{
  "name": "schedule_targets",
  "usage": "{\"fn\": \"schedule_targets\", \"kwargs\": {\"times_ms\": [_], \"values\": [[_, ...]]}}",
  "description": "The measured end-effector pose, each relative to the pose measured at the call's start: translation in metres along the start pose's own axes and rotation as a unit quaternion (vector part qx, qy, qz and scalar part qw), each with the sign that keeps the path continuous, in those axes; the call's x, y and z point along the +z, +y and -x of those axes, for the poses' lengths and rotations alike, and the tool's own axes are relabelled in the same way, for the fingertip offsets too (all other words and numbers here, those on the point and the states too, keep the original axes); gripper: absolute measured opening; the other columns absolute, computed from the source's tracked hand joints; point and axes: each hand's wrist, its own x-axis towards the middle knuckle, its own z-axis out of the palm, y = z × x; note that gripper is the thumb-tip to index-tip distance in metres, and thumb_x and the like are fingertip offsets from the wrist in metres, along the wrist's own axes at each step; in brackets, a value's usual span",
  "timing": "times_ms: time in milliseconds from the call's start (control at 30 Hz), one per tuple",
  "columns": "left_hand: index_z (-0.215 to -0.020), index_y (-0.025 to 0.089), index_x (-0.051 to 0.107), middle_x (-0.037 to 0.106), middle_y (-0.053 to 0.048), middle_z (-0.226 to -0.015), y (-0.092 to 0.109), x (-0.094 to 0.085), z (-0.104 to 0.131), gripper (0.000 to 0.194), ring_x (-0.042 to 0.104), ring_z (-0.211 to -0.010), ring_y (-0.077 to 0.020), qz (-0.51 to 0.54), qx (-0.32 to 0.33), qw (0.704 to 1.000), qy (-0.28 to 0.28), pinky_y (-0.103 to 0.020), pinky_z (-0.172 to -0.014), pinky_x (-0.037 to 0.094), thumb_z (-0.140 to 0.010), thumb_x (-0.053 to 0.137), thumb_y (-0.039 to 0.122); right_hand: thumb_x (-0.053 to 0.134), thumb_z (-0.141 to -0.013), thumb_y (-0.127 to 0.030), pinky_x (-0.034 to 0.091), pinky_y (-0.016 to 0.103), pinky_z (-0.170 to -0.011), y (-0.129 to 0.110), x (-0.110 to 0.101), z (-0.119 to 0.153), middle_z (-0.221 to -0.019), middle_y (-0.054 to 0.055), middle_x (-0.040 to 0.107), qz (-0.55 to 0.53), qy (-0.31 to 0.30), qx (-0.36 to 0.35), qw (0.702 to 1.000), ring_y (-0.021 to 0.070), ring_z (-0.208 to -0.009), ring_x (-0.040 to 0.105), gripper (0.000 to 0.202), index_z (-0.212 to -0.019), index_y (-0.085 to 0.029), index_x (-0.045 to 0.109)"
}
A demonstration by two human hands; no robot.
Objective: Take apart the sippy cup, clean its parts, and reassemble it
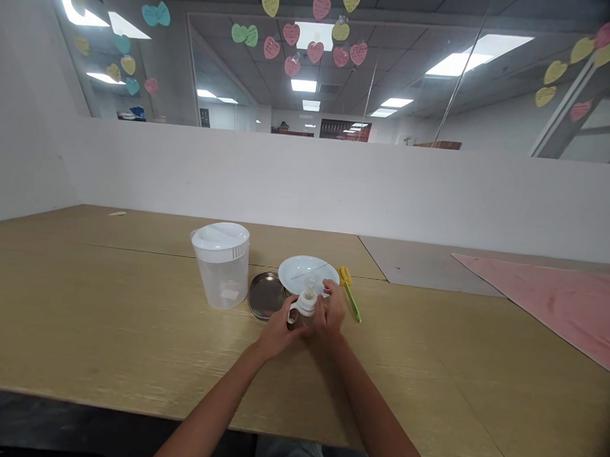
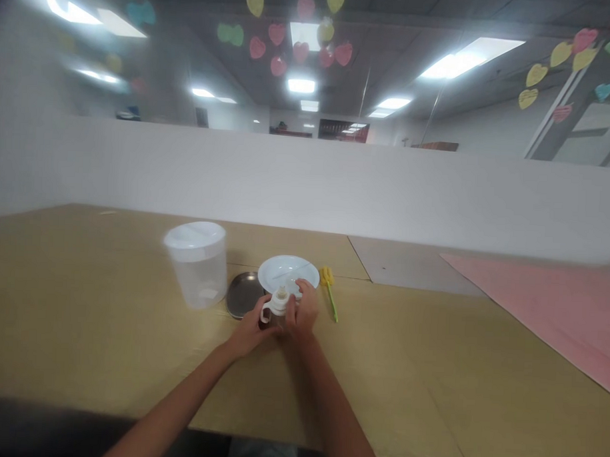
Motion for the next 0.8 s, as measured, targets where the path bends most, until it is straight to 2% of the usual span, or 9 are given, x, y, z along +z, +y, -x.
{"fn": "schedule_targets", "kwargs": {"times_ms": [67, 133, 300, 367, 533, 600, 667, 800], "values": [[-0.126, 0.021, 0.033, 0.060, -0.002, -0.093, 0.000, 0.000, 0.000, 0.069, 0.055, -0.075, -0.0157, -0.008, 0.000, 1.000, 0.002, -0.025, -0.066, 0.042, -0.068, 0.067, 0.035, 0.036, -0.089, -0.027, 0.047, 0.041, -0.074, 0.002, -0.001, -0.002, -0.102, 0.012, 0.056, 0.016, 0.031, 0.042, 0.999, 0.0227, -0.089, 0.054, 0.026, -0.109, -0.017, 0.049], [-0.126, 0.022, 0.034, 0.060, -0.001, -0.092, 0.000, 0.000, 0.001, 0.068, 0.055, -0.074, -0.0159, -0.016, -0.002, 1.000, 0.007, -0.026, -0.067, 0.042, -0.068, 0.068, 0.035, 0.036, -0.089, -0.028, 0.046, 0.040, -0.074, 0.001, -0.002, -0.002, -0.100, 0.012, 0.056, 0.012, 0.045, 0.043, 0.998, 0.0220, -0.087, 0.054, 0.026, -0.107, -0.016, 0.050], [-0.126, 0.020, 0.034, 0.060, -0.002, -0.092, -0.003, 0.001, 0.000, 0.065, 0.056, -0.078, -0.0167, -0.014, 0.006, 1.000, 0.006, -0.027, -0.070, 0.043, -0.070, 0.065, 0.027, 0.047, -0.084, -0.026, 0.045, 0.045, -0.083, -0.007, -0.003, 0.002, -0.105, 0.013, 0.056, -0.009, -0.028, -0.084, 0.996, 0.0259, -0.100, 0.052, 0.031, -0.113, -0.017, 0.047], [-0.127, 0.020, 0.034, 0.060, -0.003, -0.093, -0.004, 0.001, 0.000, 0.065, 0.056, -0.079, -0.0169, -0.010, 0.008, 1.000, 0.010, -0.026, -0.070, 0.043, -0.070, 0.064, 0.026, 0.045, -0.085, -0.024, 0.044, 0.047, -0.084, -0.006, -0.002, 0.002, -0.106, 0.014, 0.055, -0.009, -0.037, -0.091, 0.995, 0.0265, -0.103, 0.051, 0.031, -0.115, -0.017, 0.046], [-0.128, 0.021, 0.032, 0.060, -0.004, -0.099, -0.006, 0.001, -0.001, 0.069, 0.056, -0.083, -0.0188, -0.015, 0.005, 1.000, 0.016, -0.027, -0.070, 0.043, -0.069, 0.066, 0.034, 0.032, -0.091, -0.026, 0.048, 0.041, -0.074, 0.004, 0.001, -0.001, -0.100, 0.013, 0.056, 0.039, 0.020, 0.023, 0.999, 0.0219, -0.089, 0.054, 0.026, -0.107, -0.015, 0.049], [-0.128, 0.021, 0.032, 0.060, -0.004, -0.097, -0.006, 0.001, -0.001, 0.069, 0.056, -0.080, -0.0179, -0.022, 0.000, 1.000, 0.013, -0.027, -0.068, 0.043, -0.069, 0.066, 0.035, 0.030, -0.091, -0.026, 0.048, 0.038, -0.071, 0.004, 0.001, -0.001, -0.097, 0.012, 0.057, 0.048, 0.036, 0.047, 0.997, 0.0201, -0.084, 0.055, 0.027, -0.106, -0.014, 0.049], [-0.128, 0.021, 0.031, 0.059, -0.003, -0.095, -0.006, 0.001, -0.001, 0.068, 0.055, -0.078, -0.0166, -0.022, 0.001, 1.000, 0.011, -0.026, -0.067, 0.043, -0.070, 0.065, 0.032, 0.034, -0.090, -0.027, 0.049, 0.038, -0.073, 0.002, 0.001, 0.001, -0.098, 0.012, 0.057, 0.034, 0.021, 0.019, 0.999, 0.0203, -0.086, 0.055, 0.027, -0.108, -0.014, 0.048], [-0.127, 0.019, 0.031, 0.058, -0.001, -0.087, -0.004, 0.001, -0.002, 0.063, 0.054, -0.073, -0.0149, -0.035, 0.008, 0.999, 0.010, -0.026, -0.067, 0.041, -0.071, 0.061, 0.025, 0.046, -0.085, -0.027, 0.047, 0.043, -0.082, -0.004, 0.002, 0.006, -0.104, 0.014, 0.056, 0.007, -0.057, -0.100, 0.993, 0.0247, -0.100, 0.053, 0.032, -0.114, -0.014, 0.044]]}}
